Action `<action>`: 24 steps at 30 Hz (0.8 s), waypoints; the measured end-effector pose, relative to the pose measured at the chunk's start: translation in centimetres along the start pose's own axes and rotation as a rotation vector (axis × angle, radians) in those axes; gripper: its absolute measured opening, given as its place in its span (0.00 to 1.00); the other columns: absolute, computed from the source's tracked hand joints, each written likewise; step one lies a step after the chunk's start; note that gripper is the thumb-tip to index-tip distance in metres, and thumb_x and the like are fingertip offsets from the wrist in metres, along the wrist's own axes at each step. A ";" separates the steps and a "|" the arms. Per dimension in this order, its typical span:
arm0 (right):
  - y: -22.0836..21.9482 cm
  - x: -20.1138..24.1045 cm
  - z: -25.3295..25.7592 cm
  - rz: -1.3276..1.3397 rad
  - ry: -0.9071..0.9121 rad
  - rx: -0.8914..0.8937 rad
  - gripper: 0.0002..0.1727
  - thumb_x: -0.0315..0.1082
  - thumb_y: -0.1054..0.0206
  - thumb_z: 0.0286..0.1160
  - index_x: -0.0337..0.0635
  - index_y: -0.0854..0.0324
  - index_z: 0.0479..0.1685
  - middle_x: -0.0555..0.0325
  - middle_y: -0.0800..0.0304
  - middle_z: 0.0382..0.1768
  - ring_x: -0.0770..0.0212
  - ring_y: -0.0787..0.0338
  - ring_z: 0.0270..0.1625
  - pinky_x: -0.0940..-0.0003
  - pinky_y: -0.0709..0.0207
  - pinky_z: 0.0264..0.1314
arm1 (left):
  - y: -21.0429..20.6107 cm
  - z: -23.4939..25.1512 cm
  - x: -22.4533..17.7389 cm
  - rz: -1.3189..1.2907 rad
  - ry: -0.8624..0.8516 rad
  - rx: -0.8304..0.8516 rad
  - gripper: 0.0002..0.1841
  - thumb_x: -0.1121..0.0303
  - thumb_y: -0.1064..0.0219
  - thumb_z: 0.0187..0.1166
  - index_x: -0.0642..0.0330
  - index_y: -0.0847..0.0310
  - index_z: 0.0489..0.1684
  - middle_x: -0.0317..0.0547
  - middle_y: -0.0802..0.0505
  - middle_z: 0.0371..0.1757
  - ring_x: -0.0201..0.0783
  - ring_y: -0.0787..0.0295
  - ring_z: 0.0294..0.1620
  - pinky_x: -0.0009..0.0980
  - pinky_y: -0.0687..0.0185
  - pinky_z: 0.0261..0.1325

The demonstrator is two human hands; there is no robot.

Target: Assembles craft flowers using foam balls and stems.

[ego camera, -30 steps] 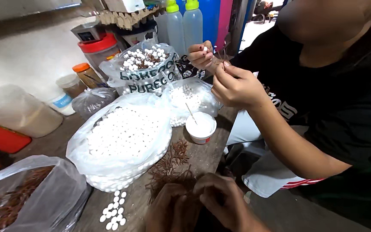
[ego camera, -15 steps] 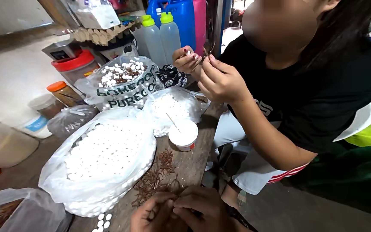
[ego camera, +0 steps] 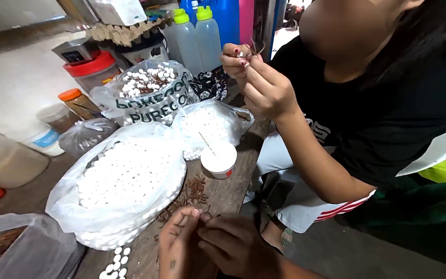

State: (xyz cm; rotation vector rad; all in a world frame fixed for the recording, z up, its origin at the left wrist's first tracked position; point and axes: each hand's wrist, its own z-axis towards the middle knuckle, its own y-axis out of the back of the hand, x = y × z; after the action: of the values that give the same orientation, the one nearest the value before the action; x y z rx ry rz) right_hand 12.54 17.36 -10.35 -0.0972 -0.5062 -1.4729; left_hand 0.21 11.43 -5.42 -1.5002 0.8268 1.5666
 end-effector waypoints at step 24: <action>6.6 -9.8 9.8 -0.125 -0.314 0.209 0.09 0.33 0.33 0.81 0.37 0.11 0.46 0.55 0.07 0.40 0.68 0.11 0.35 0.69 0.15 0.39 | -0.5 4.0 -1.8 0.094 0.004 -0.071 0.13 0.80 0.44 0.85 0.66 0.12 0.35 0.34 0.06 0.25 0.24 0.10 0.27 0.22 0.13 0.37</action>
State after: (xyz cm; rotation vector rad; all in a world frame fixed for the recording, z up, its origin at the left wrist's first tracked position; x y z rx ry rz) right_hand 16.13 30.73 -3.83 -0.1344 -0.9319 -1.5254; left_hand -1.24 14.95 -3.21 -1.5347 0.8628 1.6778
